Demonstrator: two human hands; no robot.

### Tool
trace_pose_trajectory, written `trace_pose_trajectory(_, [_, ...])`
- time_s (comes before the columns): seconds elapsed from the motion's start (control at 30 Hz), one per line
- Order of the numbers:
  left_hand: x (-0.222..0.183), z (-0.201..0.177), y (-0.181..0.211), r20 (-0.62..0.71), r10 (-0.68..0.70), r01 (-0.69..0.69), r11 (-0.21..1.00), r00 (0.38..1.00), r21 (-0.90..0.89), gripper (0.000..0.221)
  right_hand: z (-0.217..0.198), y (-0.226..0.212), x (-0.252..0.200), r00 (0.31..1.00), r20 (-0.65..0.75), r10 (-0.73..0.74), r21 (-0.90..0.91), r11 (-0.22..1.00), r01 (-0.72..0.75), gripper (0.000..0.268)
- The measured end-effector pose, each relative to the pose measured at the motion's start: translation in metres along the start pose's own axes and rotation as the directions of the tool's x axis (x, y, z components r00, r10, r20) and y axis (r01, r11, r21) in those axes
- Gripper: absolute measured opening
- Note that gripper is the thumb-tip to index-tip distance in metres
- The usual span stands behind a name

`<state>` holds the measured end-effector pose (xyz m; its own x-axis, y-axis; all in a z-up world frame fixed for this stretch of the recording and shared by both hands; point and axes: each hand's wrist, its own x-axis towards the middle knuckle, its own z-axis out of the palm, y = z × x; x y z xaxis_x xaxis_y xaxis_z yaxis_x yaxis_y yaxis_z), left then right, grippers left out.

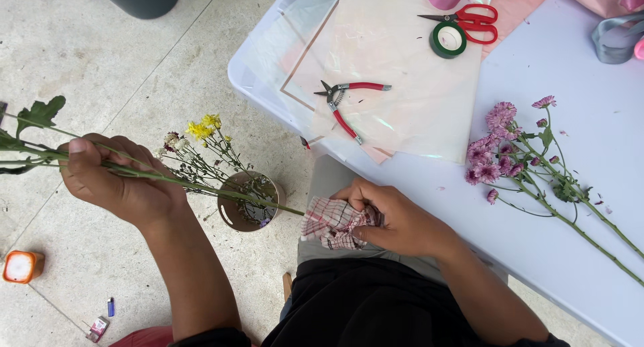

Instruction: The person arranges a bouquet by selecting individual flowers from a container, trimming the stems with shears, wiping them with a cloth, and placing them together on a table.

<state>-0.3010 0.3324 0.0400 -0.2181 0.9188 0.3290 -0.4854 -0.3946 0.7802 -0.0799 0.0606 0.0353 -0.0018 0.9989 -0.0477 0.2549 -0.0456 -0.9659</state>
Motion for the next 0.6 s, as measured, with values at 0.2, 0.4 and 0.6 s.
trace_pose_trajectory(0.2, [0.002,0.006,0.027,-0.039,-0.012,0.009,0.997,0.999,-0.083,0.034,0.061,-0.006,-0.001,0.995,0.081,0.056,0.011,0.998,-0.058,0.060])
trace_pose_trajectory(0.4, [-0.001,0.011,0.045,-0.053,-0.074,0.064,0.984,0.996,-0.168,0.024,0.102,0.021,0.006,0.998,0.030,-0.046,0.076,0.996,0.044,0.027])
trace_pose_trajectory(0.6, [-0.019,0.035,0.066,0.403,-0.292,0.302,0.952,0.867,0.038,0.068,0.098,0.032,0.002,0.952,-0.305,-0.039,0.131,0.988,0.083,0.045])
